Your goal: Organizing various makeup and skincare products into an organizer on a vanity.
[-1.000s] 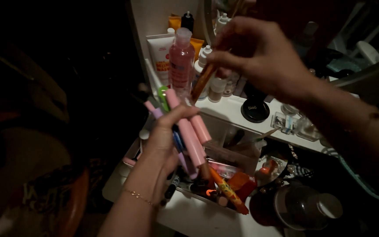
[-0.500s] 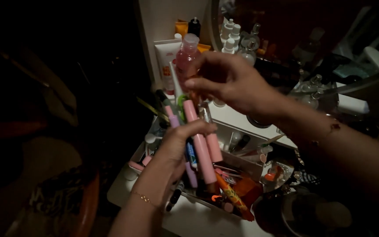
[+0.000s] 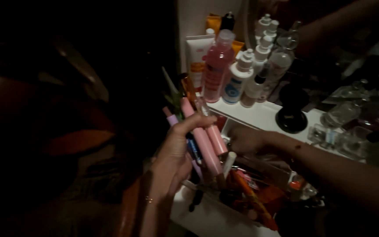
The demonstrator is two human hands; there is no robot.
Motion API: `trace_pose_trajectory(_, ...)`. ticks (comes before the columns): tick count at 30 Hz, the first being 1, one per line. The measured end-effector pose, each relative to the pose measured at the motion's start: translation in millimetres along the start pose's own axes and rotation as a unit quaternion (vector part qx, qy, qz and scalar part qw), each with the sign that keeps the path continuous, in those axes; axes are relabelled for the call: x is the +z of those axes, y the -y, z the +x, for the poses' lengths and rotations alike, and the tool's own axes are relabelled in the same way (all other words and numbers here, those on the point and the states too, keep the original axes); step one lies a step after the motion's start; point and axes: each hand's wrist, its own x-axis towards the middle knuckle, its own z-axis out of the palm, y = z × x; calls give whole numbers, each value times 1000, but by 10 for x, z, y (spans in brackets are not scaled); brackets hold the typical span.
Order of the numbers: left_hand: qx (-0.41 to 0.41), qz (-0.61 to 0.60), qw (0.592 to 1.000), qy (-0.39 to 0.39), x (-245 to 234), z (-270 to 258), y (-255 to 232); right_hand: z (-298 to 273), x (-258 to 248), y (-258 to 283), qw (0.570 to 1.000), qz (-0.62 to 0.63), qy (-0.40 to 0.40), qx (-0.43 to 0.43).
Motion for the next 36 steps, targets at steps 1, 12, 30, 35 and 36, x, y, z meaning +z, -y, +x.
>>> trace_pose_trajectory(1,10,-5,1000,-4,5,-37,-26,10,29,76,1000,-8,-5,-23)
trace_pose_trajectory(12,-16,-8,999,27,-58,-17,-24,311,373,-193,996,-42,-22,-77)
trace_pose_trajectory(30,9,8,999,-31,157,-48,163,-1207,-515,709,947,315,-64,-14)
trace_pose_trajectory(35,56,-37,998,17,278,-26,266,-1521,-730,727,883,455,-115,-17)
trace_pose_trajectory(36,56,-37,998,20,328,-46,268,-1622,-763,822,883,454,-118,-16)
